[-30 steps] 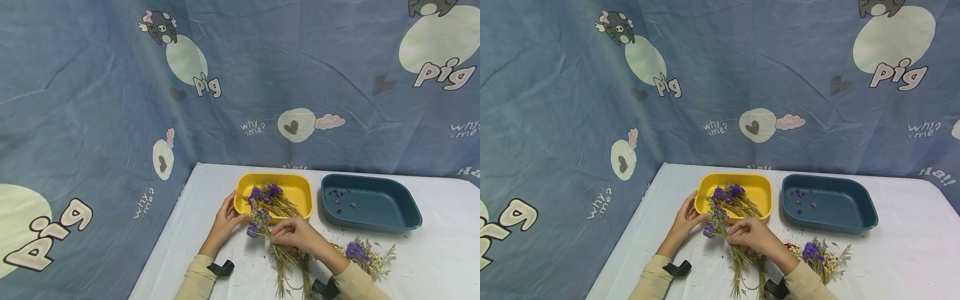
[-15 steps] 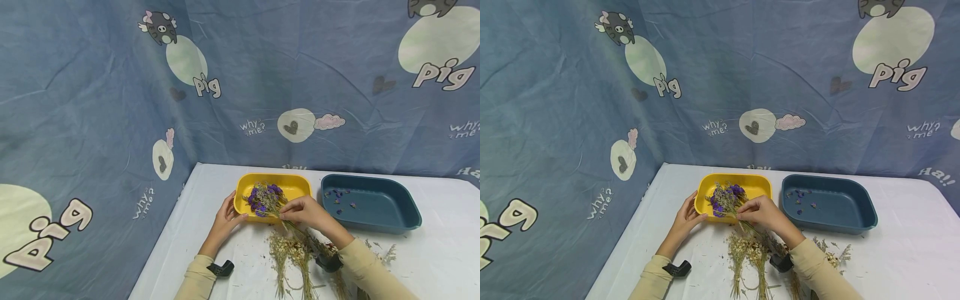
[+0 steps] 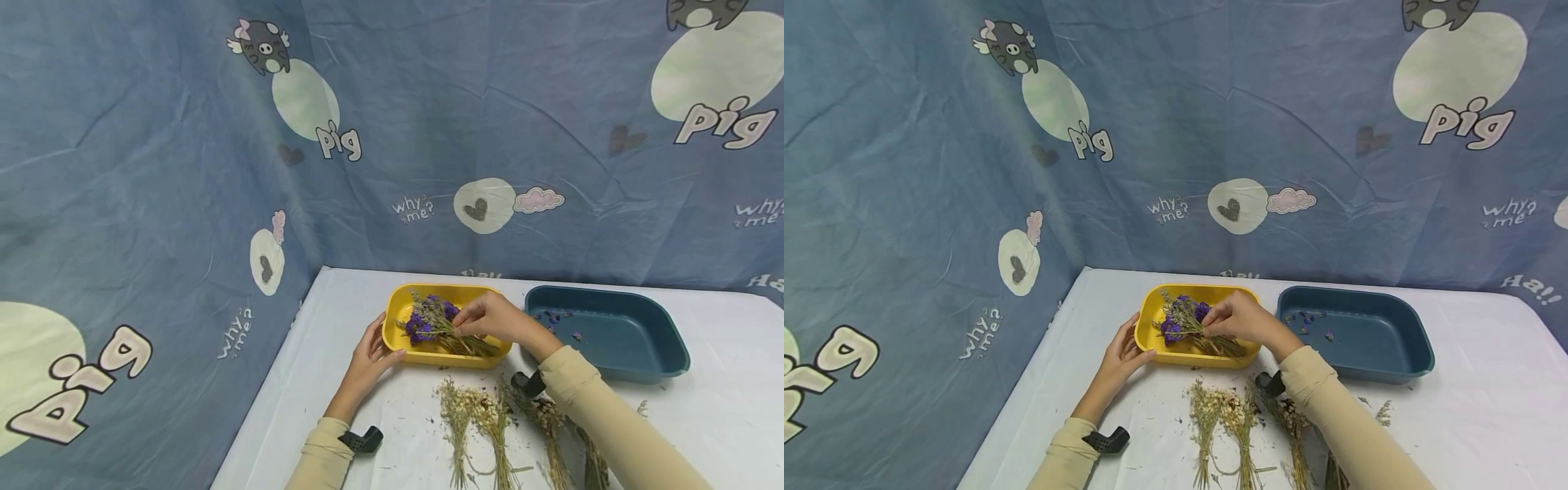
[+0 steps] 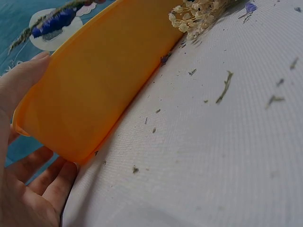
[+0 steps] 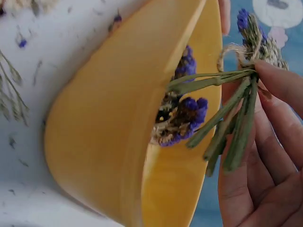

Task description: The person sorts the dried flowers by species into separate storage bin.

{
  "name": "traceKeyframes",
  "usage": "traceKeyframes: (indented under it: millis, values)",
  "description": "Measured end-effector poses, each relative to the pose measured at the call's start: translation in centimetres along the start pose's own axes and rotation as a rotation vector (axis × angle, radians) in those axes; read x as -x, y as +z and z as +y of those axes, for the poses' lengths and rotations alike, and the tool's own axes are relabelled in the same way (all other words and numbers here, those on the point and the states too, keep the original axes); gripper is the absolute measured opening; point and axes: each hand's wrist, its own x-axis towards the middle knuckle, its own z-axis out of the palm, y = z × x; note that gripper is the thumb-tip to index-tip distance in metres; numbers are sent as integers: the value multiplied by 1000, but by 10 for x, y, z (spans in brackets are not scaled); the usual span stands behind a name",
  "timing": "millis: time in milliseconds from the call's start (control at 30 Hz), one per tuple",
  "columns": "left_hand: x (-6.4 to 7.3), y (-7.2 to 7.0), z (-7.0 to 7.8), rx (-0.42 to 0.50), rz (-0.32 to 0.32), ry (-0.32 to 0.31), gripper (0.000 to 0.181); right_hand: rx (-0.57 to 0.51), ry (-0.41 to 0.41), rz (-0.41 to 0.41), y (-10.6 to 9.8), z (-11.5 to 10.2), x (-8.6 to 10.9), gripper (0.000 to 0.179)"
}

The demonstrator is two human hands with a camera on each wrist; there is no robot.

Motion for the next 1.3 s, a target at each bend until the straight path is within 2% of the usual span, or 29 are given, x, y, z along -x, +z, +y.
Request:
traceKeyframes:
  millis: [167, 367, 567, 800, 1133, 1300]
  values:
    - [0, 0, 0, 6, -3, 1, 88, 61, 4, -12, -1, 2, -12, 13]
    - [1, 0, 1, 6, -13, 19, 88, 139, 4, -46, 8, 4, -22, 8]
    - [2, 0, 0, -8, -18, 15, 88, 157, 38, -117, 20, 9, -25, 5]
    - [1, -1, -1, -16, -13, 12, 88, 192, 41, -124, 24, 11, -27, 3]
    - [1, 0, 0, -7, -14, 17, 88, 153, 39, -165, 16, 15, -23, 9]
    - [1, 0, 0, -1, -11, 14, 88, 154, 28, -148, 7, 13, -17, 13]
